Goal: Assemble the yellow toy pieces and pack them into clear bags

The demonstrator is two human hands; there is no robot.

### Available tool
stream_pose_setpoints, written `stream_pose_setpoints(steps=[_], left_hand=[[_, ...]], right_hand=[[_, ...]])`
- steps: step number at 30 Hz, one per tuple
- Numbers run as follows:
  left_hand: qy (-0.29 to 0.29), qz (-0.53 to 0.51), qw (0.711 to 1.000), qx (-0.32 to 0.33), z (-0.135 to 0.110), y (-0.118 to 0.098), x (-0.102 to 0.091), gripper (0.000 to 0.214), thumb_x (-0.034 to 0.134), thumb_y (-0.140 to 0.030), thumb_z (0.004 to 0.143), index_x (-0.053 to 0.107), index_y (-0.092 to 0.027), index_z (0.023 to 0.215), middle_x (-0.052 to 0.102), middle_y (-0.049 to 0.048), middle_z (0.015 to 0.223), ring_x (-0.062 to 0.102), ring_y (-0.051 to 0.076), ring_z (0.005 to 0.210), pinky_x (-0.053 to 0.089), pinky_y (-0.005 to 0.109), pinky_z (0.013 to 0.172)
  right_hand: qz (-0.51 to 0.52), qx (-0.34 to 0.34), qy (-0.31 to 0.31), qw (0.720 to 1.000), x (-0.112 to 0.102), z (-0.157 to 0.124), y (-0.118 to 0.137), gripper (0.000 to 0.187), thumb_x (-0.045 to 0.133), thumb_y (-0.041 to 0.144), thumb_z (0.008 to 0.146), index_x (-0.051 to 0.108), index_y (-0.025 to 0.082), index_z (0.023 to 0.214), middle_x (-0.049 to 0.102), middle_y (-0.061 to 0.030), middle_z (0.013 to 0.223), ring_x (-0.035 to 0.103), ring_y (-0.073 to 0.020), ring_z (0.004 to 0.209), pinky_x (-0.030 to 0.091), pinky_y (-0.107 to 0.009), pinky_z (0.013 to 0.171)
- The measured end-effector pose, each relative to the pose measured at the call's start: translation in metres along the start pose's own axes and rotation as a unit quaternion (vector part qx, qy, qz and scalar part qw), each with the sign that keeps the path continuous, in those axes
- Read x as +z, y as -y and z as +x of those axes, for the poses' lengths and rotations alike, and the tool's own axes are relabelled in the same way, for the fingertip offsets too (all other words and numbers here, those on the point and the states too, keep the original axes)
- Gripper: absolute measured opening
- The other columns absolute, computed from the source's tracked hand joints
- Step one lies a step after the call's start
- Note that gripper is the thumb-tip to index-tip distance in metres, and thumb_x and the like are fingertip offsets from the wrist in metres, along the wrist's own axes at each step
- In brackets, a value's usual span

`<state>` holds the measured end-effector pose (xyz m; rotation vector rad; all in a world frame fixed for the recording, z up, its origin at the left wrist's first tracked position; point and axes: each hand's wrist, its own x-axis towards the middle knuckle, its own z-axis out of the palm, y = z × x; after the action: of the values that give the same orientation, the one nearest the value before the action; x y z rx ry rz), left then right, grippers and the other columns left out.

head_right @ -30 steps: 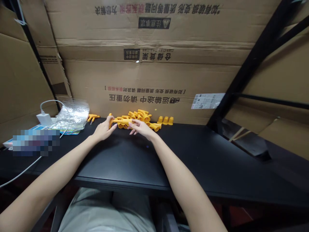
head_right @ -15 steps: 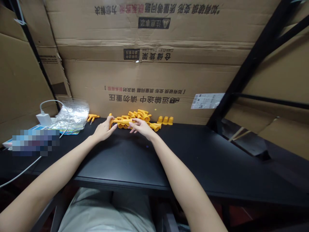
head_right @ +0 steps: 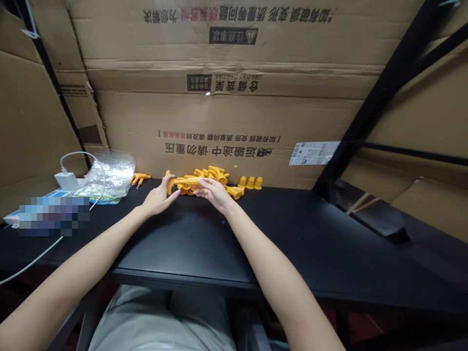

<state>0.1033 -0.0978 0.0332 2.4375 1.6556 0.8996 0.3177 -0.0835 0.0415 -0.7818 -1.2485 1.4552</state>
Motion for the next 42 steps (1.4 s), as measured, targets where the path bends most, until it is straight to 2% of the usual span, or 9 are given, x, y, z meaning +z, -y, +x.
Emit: stream_pose_setpoints(steps=[4,7,10,13,19,23,27,33,42], left_hand=[[-0.028,-0.04,0.999,0.017,0.0,0.002,0.002,0.063,0.041,-0.048,0.089,0.016,-0.026,0.143,0.055,0.0102,0.128,0.068,0.022,0.083,0.05,0.039,0.079],[-0.025,-0.048,0.998,0.021,0.0,0.004,0.003,0.061,0.04,-0.047,0.09,0.017,-0.026,0.143,0.057,0.009,0.124,0.067,0.022,0.083,0.05,0.039,0.08],[-0.013,-0.043,0.999,0.025,0.0,0.006,0.005,0.059,0.038,-0.046,0.091,0.02,-0.024,0.142,0.058,0.0088,0.122,0.066,0.024,0.092,0.048,0.041,0.085],[0.007,-0.038,0.999,0.026,0.0,0.006,0.006,0.057,0.037,-0.045,0.091,0.021,-0.024,0.142,0.059,0.0086,0.122,0.065,0.025,0.096,0.047,0.042,0.087],[0.027,-0.032,0.999,0.025,0.0,0.005,0.005,0.056,0.034,-0.046,0.092,0.02,-0.023,0.141,0.058,0.0087,0.123,0.065,0.025,0.097,0.047,0.042,0.088],[0.031,-0.029,0.999,0.025,0.0,0.004,0.004,0.055,0.034,-0.045,0.092,0.021,-0.022,0.141,0.059,0.0083,0.121,0.064,0.026,0.098,0.047,0.041,0.088],[0.037,-0.032,0.998,0.028,0.0,0.003,0.004,0.054,0.034,-0.044,0.093,0.021,-0.023,0.14,0.06,0.008,0.12,0.064,0.025,0.099,0.046,0.041,0.088],[0.046,-0.035,0.998,0.027,-0.001,0.001,0.003,0.053,0.034,-0.044,0.092,0.021,-0.025,0.14,0.061,0.0076,0.12,0.064,0.025,0.1,0.046,0.041,0.09],[0.051,-0.027,0.998,0.026,-0.001,0.001,0.004,0.051,0.035,-0.043,0.092,0.024,-0.025,0.139,0.062,0.0076,0.118,0.065,0.024,0.099,0.046,0.04,0.09]], right_hand=[[0.057,-0.055,-0.068,0.994,-0.013,0.006,0.007,0.013,0.065,0.03,0.081,0.058,0.021,0.086,0.07,-0.0027,0.08,0.068,-0.014,0.071,0.057,-0.029,0.074],[0.045,-0.138,-0.171,0.974,-0.033,0.014,0.008,0.024,0.068,0.032,0.077,0.052,0.024,0.092,0.069,-0.0017,0.089,0.068,-0.0153,0.081,0.056,-0.031,0.081],[-0.065,-0.218,-0.285,0.931,-0.054,0.023,0.001,0.038,0.067,0.035,0.074,0.045,0.025,0.103,0.066,-0.0034,0.1,0.066,-0.0174,0.089,0.053,-0.036,0.086],[-0.208,-0.275,-0.33,0.879,-0.067,0.026,-0.009,0.044,0.064,0.035,0.073,0.043,0.022,0.109,0.061,-0.0096,0.11,0.062,-0.0208,0.101,0.05,-0.038,0.09],[-0.43,-0.29,-0.299,0.801,-0.063,0.016,-0.021,0.036,0.051,0.025,0.077,0.05,0.019,0.113,0.062,-0.012,0.114,0.061,-0.0233,0.1,0.047,-0.04,0.091],[-0.518,-0.306,-0.267,0.753,-0.059,0.014,-0.023,0.039,0.043,0.02,0.079,0.052,0.017,0.117,0.061,-0.0129,0.119,0.057,-0.0244,0.109,0.042,-0.041,0.098],[-0.588,-0.273,-0.244,0.721,-0.055,0.015,-0.025,0.046,0.044,0.021,0.08,0.049,0.019,0.126,0.061,-0.0113,0.123,0.054,-0.0258,0.114,0.027,-0.053,0.107],[-0.629,-0.259,-0.233,0.695,-0.047,0.015,-0.026,0.044,0.041,0.032,0.088,0.047,0.026,0.132,0.062,-0.0095,0.123,0.052,-0.0263,0.118,0.015,-0.062,0.107],[-0.638,-0.246,-0.229,0.693,-0.045,0.019,-0.027,0.041,0.041,0.031,0.09,0.052,0.026,0.129,0.059,-0.0094,0.128,0.046,-0.0284,0.125,0.008,-0.068,0.106]])
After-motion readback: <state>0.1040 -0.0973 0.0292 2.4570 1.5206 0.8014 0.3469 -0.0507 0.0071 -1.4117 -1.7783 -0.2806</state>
